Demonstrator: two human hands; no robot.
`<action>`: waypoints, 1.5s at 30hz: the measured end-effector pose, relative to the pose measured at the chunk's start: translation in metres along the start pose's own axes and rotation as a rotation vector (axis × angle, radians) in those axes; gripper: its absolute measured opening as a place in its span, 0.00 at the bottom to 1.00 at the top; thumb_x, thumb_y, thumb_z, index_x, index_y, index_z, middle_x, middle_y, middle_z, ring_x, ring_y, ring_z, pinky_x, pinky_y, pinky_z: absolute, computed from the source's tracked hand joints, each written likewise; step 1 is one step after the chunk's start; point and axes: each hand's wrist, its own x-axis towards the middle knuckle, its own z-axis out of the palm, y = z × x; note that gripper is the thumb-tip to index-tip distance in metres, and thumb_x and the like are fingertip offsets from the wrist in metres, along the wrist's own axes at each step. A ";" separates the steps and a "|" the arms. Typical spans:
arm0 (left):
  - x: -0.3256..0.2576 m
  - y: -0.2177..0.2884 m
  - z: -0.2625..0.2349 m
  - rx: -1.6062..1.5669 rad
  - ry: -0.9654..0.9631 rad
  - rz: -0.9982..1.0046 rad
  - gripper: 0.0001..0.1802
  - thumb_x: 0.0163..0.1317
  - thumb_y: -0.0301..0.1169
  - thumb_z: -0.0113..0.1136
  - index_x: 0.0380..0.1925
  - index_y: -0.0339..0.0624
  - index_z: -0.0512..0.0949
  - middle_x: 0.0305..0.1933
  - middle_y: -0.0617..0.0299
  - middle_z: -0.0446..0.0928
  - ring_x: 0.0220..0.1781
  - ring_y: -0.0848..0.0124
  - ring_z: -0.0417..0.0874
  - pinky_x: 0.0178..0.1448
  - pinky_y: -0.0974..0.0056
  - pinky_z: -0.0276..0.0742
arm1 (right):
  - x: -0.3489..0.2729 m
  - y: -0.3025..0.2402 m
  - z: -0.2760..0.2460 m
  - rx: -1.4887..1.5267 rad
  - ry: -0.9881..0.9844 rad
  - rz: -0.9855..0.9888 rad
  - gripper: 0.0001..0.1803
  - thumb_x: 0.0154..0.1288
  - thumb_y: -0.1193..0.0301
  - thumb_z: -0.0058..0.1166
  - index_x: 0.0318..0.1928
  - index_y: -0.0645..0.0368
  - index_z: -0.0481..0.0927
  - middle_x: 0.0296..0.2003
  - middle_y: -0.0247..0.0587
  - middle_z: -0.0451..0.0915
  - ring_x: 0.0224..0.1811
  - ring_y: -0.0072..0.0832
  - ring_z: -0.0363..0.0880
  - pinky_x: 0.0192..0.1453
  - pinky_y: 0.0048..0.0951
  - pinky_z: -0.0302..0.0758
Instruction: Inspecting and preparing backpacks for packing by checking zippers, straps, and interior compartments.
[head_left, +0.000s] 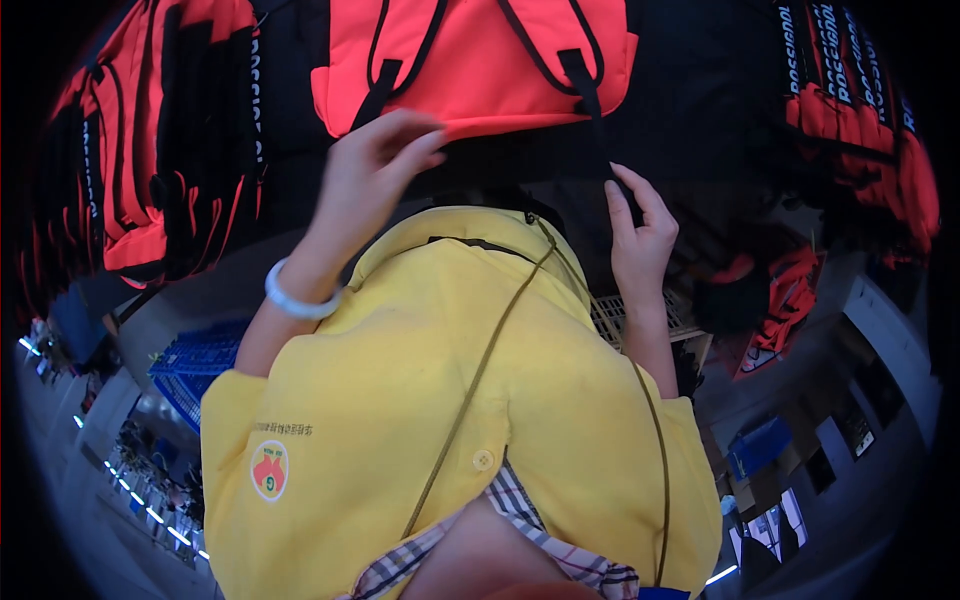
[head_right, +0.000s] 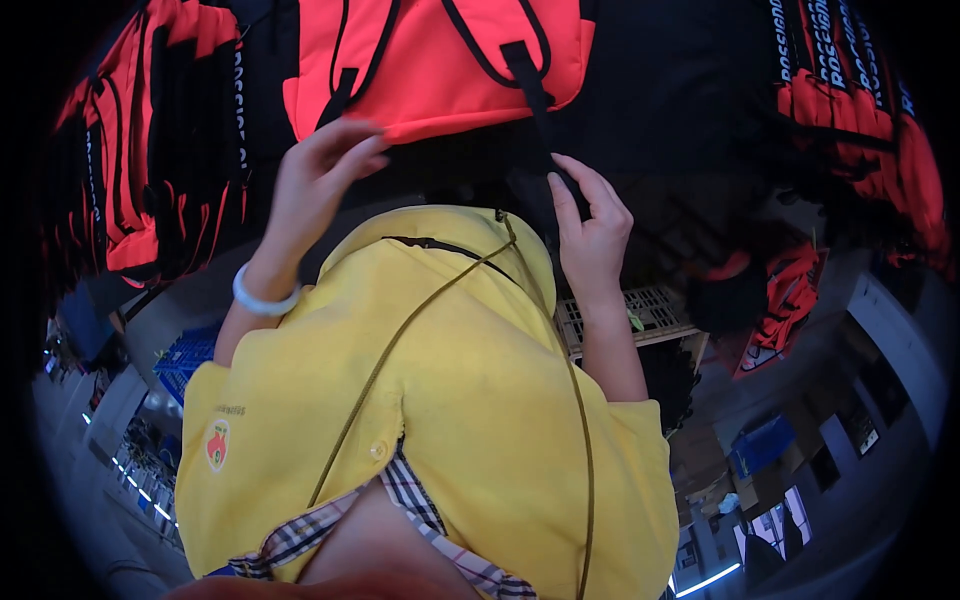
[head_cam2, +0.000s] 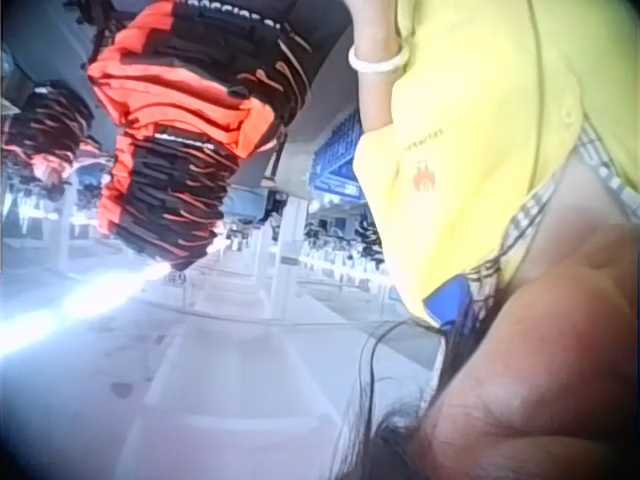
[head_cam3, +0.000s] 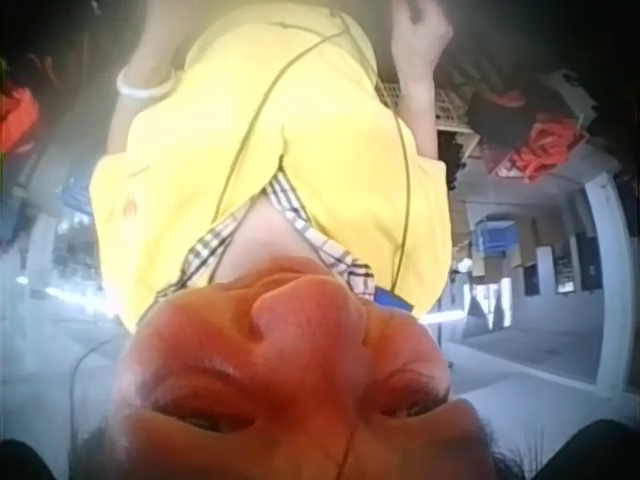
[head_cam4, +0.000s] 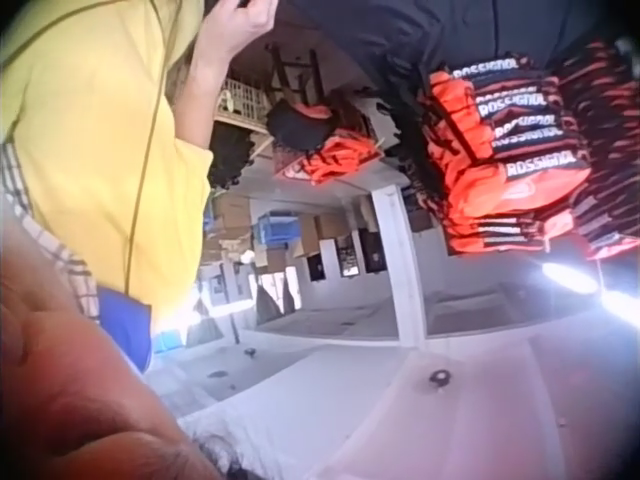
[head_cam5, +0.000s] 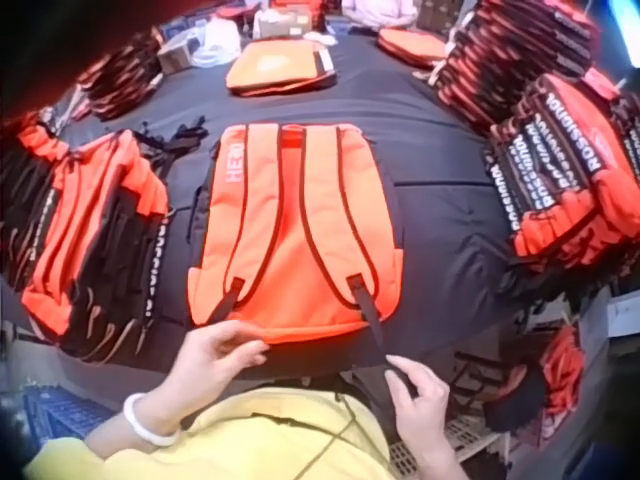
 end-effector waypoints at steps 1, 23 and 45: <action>0.014 0.003 0.014 -0.084 -0.044 -0.019 0.16 0.70 0.34 0.57 0.50 0.34 0.77 0.44 0.58 0.82 0.45 0.72 0.84 0.50 0.70 0.79 | 0.001 -0.007 -0.001 0.020 -0.029 -0.023 0.10 0.62 0.78 0.60 0.45 0.64 0.82 0.35 0.42 0.82 0.34 0.28 0.79 0.41 0.25 0.75; 0.038 0.060 0.039 -0.463 -0.238 0.048 0.13 0.67 0.30 0.60 0.49 0.38 0.77 0.30 0.72 0.75 0.28 0.84 0.71 0.33 0.78 0.66 | 0.134 0.017 0.047 0.510 -0.132 0.142 0.18 0.73 0.61 0.52 0.31 0.64 0.79 0.22 0.29 0.75 0.26 0.14 0.68 0.34 0.18 0.65; 0.033 0.056 0.042 -0.229 0.023 0.341 0.35 0.56 0.14 0.49 0.67 0.41 0.61 0.57 0.60 0.70 0.41 0.84 0.75 0.39 0.79 0.69 | 0.188 -0.083 0.029 0.220 -0.076 -0.410 0.08 0.64 0.72 0.57 0.37 0.66 0.80 0.38 0.47 0.77 0.44 0.39 0.78 0.50 0.32 0.73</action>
